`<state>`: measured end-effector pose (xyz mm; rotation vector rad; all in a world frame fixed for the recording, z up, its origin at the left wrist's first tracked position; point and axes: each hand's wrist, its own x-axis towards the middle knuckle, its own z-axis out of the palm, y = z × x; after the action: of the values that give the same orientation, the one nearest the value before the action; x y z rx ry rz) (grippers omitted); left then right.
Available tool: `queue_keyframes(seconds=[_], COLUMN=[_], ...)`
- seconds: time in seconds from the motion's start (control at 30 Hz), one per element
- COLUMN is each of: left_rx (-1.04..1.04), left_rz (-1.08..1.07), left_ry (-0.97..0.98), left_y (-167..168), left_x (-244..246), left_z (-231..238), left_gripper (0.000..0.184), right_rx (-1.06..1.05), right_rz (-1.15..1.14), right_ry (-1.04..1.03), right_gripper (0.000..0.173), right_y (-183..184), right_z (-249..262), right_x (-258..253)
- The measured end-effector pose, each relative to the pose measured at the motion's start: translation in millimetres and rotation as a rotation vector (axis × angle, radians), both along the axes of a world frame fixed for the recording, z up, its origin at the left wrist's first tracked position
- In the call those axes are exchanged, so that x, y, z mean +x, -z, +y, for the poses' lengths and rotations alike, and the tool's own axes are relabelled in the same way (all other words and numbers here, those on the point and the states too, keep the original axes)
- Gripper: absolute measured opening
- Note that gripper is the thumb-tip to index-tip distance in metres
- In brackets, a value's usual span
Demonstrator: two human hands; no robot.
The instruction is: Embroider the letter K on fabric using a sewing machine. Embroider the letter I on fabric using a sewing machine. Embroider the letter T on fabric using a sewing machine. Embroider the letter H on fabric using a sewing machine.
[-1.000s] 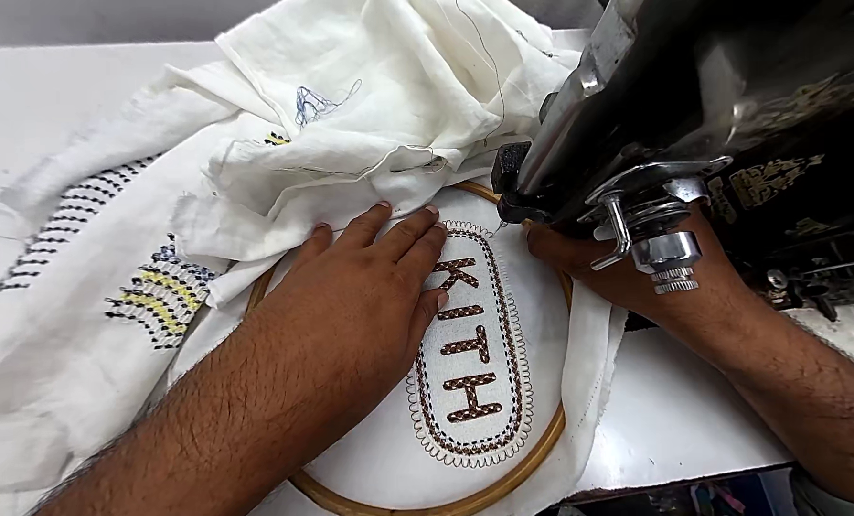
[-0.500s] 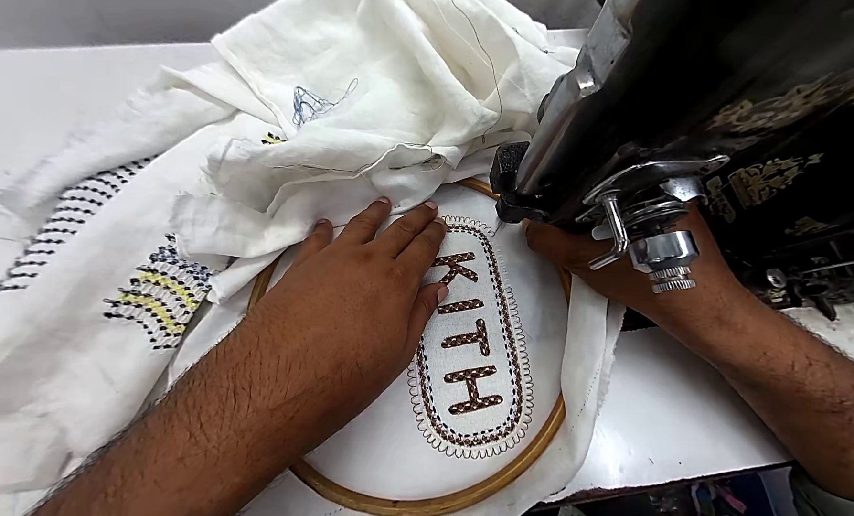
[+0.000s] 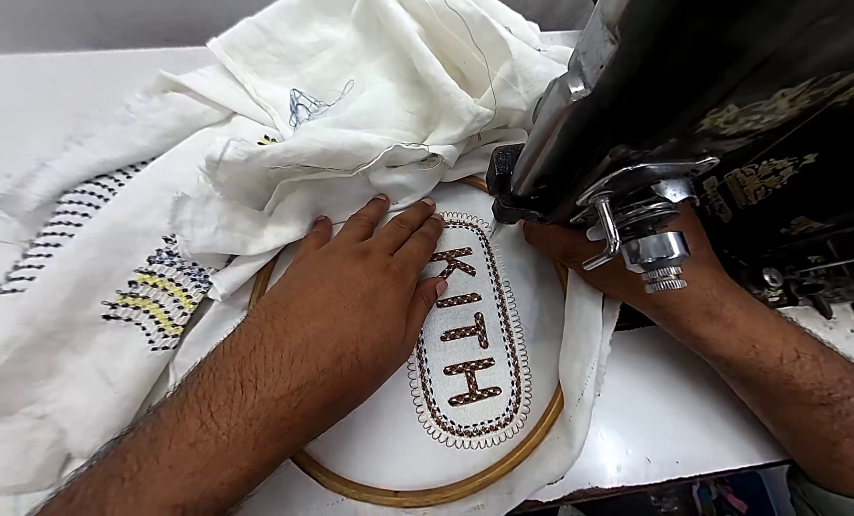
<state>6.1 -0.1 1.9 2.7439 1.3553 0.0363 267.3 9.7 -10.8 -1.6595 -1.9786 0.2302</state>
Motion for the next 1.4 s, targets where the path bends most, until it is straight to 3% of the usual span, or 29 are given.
queue_keyframes(seconds=[0.23,0.43,0.77,0.93,1.1,1.27,1.4], left_rx=[-0.001,-0.012,0.0,-0.007,-0.001,0.013,0.003], left_rz=[-0.002,0.011,-0.007,0.004,0.0,-0.014,-0.021], left_ry=[-0.003,-0.015,-0.007,-0.01,-0.02,-0.01,-0.007], left_y=[0,-2,1,0,1,2,2], left_x=[-3,-4,-2,-5,-4,-1,-4], left_z=[1,2,3,5,6,7,9], left_gripper=[0.062,0.063,0.062,0.062,0.062,0.062,0.062], right_rx=[-0.01,-0.04,0.022,0.012,0.046,0.074,0.086], right_rz=[-0.021,0.082,0.024,0.095,0.107,0.044,0.044], right_ry=[0.005,-0.014,-0.001,-0.025,-0.04,-0.012,-0.024], right_gripper=[0.016,0.021,0.017,0.022,0.021,0.02,0.018], right_y=[8,37,6,38,43,7,11], right_z=[3,18,5,19,23,7,8], right_x=[0,8,0,7,8,0,-1])
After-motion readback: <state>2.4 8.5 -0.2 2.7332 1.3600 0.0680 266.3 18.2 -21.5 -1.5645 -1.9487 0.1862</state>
